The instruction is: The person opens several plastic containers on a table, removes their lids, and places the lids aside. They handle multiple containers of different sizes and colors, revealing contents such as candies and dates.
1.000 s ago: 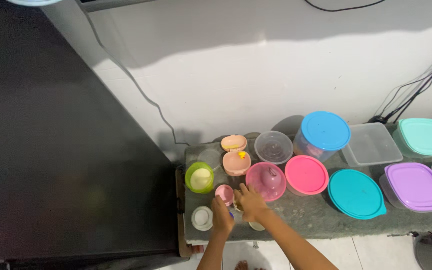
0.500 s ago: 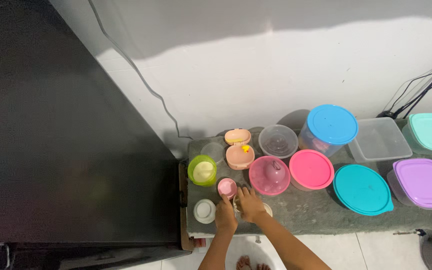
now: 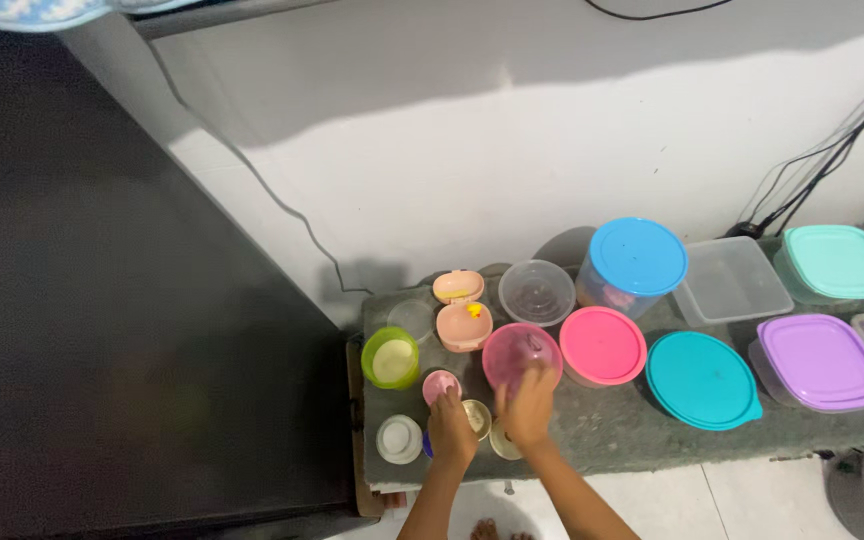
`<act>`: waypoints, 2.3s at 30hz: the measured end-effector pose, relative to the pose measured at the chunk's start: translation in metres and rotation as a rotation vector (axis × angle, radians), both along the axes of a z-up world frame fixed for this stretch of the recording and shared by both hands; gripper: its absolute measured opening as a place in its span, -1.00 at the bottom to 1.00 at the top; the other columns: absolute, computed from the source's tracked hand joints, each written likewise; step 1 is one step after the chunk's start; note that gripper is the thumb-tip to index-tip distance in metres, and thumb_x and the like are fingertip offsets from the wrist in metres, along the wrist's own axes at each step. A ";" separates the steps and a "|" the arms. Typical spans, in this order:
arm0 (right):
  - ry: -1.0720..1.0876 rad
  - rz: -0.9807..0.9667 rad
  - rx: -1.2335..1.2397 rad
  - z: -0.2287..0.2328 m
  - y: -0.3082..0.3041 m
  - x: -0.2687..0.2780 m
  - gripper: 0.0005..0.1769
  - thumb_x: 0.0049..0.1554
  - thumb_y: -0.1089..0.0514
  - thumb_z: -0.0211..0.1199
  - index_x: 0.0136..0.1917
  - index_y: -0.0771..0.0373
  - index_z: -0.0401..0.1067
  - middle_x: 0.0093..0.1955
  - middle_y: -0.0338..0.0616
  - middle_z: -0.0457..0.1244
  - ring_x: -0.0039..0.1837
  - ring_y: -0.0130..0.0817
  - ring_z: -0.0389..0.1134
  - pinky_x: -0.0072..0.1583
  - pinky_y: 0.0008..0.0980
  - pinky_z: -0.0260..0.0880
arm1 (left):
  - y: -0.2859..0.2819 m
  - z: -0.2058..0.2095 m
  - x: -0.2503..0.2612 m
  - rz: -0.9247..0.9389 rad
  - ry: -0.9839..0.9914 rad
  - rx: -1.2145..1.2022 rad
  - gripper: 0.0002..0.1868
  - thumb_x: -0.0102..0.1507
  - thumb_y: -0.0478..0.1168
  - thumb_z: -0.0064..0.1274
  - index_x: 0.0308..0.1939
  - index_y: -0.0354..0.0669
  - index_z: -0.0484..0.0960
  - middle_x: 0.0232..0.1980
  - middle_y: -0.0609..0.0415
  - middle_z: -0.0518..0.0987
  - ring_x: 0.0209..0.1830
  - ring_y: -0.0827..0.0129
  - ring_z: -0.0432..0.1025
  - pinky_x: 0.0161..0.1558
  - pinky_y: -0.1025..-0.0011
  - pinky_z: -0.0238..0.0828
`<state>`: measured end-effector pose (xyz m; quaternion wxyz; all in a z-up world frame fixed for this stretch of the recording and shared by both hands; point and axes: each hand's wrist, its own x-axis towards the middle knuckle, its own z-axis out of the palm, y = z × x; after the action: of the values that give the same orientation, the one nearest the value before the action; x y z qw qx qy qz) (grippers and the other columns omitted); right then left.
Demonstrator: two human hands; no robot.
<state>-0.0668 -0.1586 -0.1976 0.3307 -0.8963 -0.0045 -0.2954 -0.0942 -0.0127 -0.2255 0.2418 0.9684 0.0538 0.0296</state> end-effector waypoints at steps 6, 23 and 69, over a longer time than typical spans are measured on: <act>0.207 -0.090 0.119 0.002 -0.042 0.065 -0.56 -0.08 0.24 0.43 0.06 0.41 0.42 0.16 0.34 0.17 0.12 0.26 0.28 0.14 0.02 0.32 | -0.016 0.018 0.016 -0.028 0.031 -0.030 -0.41 0.02 -0.40 0.20 0.10 -0.33 0.35 0.03 -0.26 0.47 0.08 -0.18 0.38 0.04 0.00 0.36; 0.386 0.282 0.383 -0.006 0.031 0.083 -0.90 0.02 0.31 0.27 -0.20 0.34 0.39 -0.32 0.14 0.32 -0.23 0.04 0.41 -0.20 -0.14 0.36 | 0.025 -0.060 0.040 -0.041 -0.029 0.006 -0.48 0.06 -0.31 0.20 0.07 -0.32 0.41 0.18 -0.24 0.41 0.24 -0.16 0.29 0.20 0.04 0.28; 0.908 -0.401 0.256 -0.053 -0.070 0.061 -0.55 0.16 0.06 0.26 0.12 0.52 0.34 0.15 0.48 0.29 0.21 0.32 0.38 0.16 0.07 0.45 | -0.048 -0.019 0.102 -0.030 0.058 -0.394 -0.33 0.08 -0.37 0.06 0.28 -0.47 0.28 0.26 -0.46 0.36 0.34 -0.27 0.23 0.38 0.01 0.12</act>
<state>-0.0062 -0.2288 -0.2504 0.3432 -0.8698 0.3480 0.0677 0.0079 -0.0604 -0.2450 0.4254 0.9035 0.0513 -0.0132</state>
